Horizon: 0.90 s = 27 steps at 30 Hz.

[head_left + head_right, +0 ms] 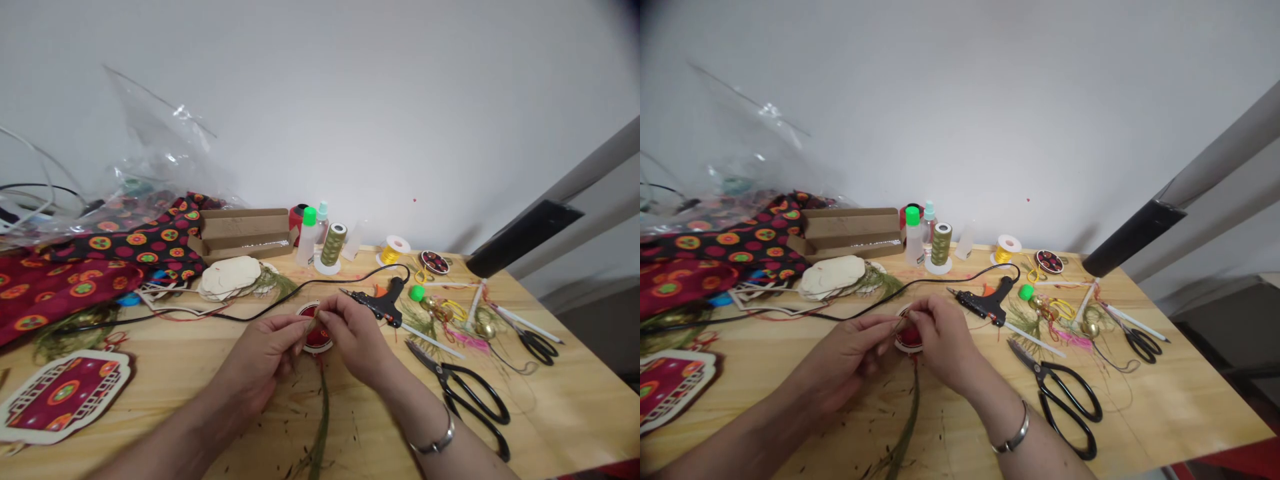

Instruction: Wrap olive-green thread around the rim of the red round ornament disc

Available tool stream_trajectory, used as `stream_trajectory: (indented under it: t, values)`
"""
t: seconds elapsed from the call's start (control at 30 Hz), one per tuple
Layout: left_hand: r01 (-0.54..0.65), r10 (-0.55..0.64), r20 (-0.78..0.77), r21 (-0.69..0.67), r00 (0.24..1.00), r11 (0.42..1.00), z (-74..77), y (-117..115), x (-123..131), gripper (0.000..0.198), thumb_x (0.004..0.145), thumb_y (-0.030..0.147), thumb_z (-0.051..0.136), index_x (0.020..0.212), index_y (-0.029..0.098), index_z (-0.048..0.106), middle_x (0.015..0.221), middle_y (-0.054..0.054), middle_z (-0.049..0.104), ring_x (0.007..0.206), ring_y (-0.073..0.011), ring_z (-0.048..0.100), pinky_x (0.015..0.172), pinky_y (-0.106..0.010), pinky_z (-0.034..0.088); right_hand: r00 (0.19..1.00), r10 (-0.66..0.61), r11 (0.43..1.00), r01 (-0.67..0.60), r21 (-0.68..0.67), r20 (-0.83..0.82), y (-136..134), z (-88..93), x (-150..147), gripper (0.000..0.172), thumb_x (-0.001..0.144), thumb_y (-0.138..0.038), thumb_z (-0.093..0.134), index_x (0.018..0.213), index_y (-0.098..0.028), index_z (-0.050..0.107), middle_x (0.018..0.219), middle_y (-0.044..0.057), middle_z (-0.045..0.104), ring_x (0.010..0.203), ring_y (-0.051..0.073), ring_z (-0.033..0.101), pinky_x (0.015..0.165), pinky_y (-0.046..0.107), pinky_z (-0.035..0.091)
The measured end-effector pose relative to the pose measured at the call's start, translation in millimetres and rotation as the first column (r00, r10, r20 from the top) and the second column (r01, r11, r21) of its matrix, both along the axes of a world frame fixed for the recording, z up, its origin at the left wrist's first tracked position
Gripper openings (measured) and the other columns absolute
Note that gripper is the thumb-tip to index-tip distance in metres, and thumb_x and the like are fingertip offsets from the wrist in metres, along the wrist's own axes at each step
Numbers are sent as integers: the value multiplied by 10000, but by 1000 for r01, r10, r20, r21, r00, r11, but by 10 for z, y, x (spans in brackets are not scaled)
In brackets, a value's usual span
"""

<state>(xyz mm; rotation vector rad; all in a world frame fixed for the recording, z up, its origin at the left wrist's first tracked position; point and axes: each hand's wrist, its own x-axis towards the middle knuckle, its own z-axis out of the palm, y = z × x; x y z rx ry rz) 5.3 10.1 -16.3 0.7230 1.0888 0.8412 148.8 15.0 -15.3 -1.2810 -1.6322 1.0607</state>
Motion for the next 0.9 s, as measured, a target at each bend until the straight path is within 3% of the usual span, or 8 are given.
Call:
stream_trajectory:
  t: [0.1, 0.2, 0.33, 0.4, 0.5, 0.67, 0.8, 0.9]
  values:
    - [-2, 2, 2, 27, 1000, 1000, -2, -4, -1, 192, 661, 321, 673, 721, 140, 685, 456, 60, 434, 392, -22, 268, 363, -147, 132, 935, -20, 950, -92, -297, -355, 4, 9, -47, 110, 789, -230, 481, 722, -151, 517, 572, -29, 476, 481, 76, 401, 458, 192, 322]
    - [7, -7, -13, 24, 1000, 1000, 7, -14, -4, 179, 661, 311, 669, 707, 138, 685, 455, 59, 438, 390, -22, 264, 365, -147, 135, 870, -24, 901, -194, -388, -492, 1, 29, -58, 162, 767, -296, 520, 733, -138, 532, 523, -52, 423, 430, 56, 335, 408, 173, 261]
    - [14, -14, -35, 17, 999, 1000, 28, -15, -8, 201, 653, 336, 672, 711, 144, 685, 439, 67, 424, 381, -23, 262, 362, -148, 131, 907, -29, 937, -122, -328, -420, 4, 75, -19, 116, 739, -256, 562, 748, -142, 547, 610, -22, 514, 501, 71, 445, 488, 199, 362]
    - [8, -7, -48, 10, 999, 1000, 33, -6, -6, 210, 643, 347, 679, 704, 146, 684, 434, 69, 419, 381, -25, 263, 361, -149, 131, 942, 27, 958, -120, -260, -334, 6, 98, 16, 103, 747, -214, 552, 821, -145, 573, 677, -1, 556, 570, 94, 504, 553, 226, 407]
    - [6, -5, -60, 18, 998, 1000, 24, 8, -2, 216, 638, 349, 679, 711, 145, 685, 437, 68, 423, 382, -27, 265, 361, -149, 130, 976, 125, 982, -148, -120, -178, -1, 112, 62, 212, 776, -162, 506, 971, -176, 589, 725, 11, 589, 639, 118, 544, 609, 250, 434]
    - [22, -21, -62, 27, 998, 999, 19, -13, -8, 210, 642, 344, 671, 701, 144, 687, 431, 73, 410, 379, -30, 258, 362, -155, 129, 994, 101, 993, -99, 57, -33, -16, 75, 61, 163, 765, -118, 509, 828, -181, 645, 792, 26, 637, 737, 134, 566, 704, 267, 440]
    - [34, -34, -31, 29, 999, 999, 67, -34, 4, 210, 655, 355, 666, 706, 153, 693, 439, 72, 419, 386, -31, 260, 376, -163, 133, 983, 19, 997, -31, -68, -182, -1, 43, 3, 107, 781, -195, 503, 739, -162, 596, 657, 0, 579, 595, 100, 518, 567, 217, 426]
    - [32, -31, -27, 16, 999, 999, 97, -29, 20, 177, 644, 324, 679, 638, 147, 687, 419, 67, 429, 386, -33, 265, 380, -169, 132, 948, -58, 973, -16, -230, -314, 9, 40, -46, 178, 781, -265, 503, 648, -155, 541, 470, -53, 451, 415, 61, 395, 407, 168, 324]
